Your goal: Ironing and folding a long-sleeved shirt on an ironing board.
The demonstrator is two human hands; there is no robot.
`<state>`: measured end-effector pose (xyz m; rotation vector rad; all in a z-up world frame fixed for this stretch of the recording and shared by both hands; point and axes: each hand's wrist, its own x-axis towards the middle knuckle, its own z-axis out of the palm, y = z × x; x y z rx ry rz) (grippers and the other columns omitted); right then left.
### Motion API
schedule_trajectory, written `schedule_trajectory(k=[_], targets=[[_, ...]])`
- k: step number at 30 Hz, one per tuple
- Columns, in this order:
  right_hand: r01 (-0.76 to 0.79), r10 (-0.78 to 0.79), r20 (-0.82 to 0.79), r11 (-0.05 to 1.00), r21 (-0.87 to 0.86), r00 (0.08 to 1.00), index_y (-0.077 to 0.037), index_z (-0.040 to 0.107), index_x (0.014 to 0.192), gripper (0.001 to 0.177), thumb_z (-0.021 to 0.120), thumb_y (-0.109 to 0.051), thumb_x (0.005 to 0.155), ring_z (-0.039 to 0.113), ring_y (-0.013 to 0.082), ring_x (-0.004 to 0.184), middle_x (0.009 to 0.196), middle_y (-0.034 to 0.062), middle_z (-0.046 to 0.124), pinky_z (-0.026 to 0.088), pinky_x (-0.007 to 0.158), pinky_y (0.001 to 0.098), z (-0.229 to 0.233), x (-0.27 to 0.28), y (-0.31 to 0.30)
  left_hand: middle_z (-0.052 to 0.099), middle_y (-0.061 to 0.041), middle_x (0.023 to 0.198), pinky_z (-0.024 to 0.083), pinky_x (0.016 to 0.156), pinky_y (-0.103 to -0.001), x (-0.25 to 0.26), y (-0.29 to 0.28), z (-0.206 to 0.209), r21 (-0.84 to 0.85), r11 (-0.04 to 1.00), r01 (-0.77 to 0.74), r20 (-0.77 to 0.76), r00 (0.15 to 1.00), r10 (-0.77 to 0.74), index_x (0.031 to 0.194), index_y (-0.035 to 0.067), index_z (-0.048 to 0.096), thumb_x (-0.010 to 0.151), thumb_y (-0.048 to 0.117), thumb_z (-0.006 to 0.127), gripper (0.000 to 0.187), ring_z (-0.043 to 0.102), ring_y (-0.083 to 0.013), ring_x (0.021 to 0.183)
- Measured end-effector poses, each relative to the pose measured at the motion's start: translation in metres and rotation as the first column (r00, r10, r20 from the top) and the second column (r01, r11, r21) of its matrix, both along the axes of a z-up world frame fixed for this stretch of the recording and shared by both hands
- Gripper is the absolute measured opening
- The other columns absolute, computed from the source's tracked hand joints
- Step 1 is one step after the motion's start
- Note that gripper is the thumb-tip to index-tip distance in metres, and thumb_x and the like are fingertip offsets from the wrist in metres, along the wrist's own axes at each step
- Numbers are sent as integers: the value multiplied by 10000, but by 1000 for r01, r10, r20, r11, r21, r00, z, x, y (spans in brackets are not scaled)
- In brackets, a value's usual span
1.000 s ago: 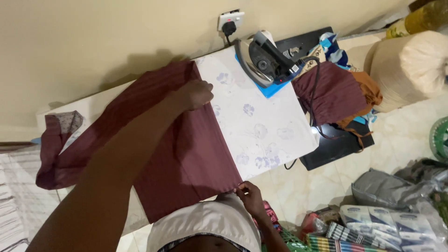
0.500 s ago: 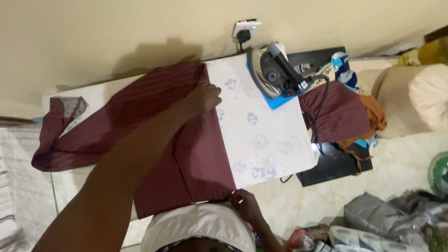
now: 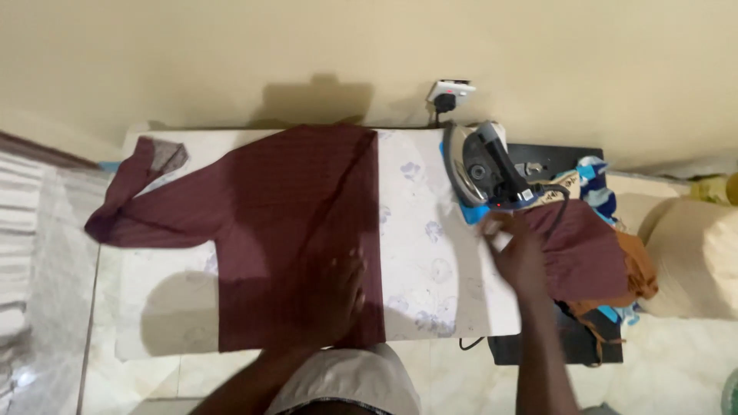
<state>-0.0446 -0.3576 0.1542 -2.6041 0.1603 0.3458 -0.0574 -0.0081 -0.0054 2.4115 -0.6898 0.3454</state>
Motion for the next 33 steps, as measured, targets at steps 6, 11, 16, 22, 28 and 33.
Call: schedule_trajectory(k=[6,11,16,22,28,33], targets=[[-297,334,632,940,-167,699,88,625,1236,472,775,-265,961,628,476,1024,1124,292,648,502,863,477,-64,152,-60,569,-183,1203,468,995,-481,-106,12,-39,-130,942,-310,-131,947,294,1210,34,546,898,182,628,355,565,-363,1133],[-62,38,98,963,261,994,38,654,1044,295,700,-246,976,619,314,683,793,159,646,478,614,475,-106,207,-63,562,-206,1305,470,1042,-480,-173,21,-62,-206,805,-557,-244,825,509,1346,19,518,932,188,632,462,555,-382,1212],[150,-57,-212,878,454,976,-4,617,967,336,636,-335,1028,541,230,524,703,111,585,435,482,409,-52,185,-31,574,-242,1340,472,1050,-496,-192,27,-18,-231,677,-699,-358,708,609,1387,2,520,911,146,636,510,559,-419,1234],[358,-94,-450,756,548,888,-80,563,875,389,548,-439,1024,504,218,460,651,75,560,440,432,386,-21,108,11,587,-277,1255,473,1004,-507,-195,39,16,-237,684,-690,-331,719,611,1333,-28,532,885,96,640,477,570,-454,1158],[273,12,-401,715,644,916,-99,589,923,305,545,-384,1023,469,148,439,650,36,557,401,412,315,-18,-7,100,595,-277,1254,485,988,-508,-188,41,16,-173,616,-768,-448,619,645,1351,-9,543,894,123,653,489,577,-456,1162],[131,147,-313,685,716,938,-85,603,936,336,495,-386,1037,465,118,417,644,24,566,365,388,294,-59,-67,155,592,-274,1294,501,995,-485,-182,42,25,-265,572,-776,-427,626,652,1379,-4,537,907,117,648,500,591,-429,1184]])
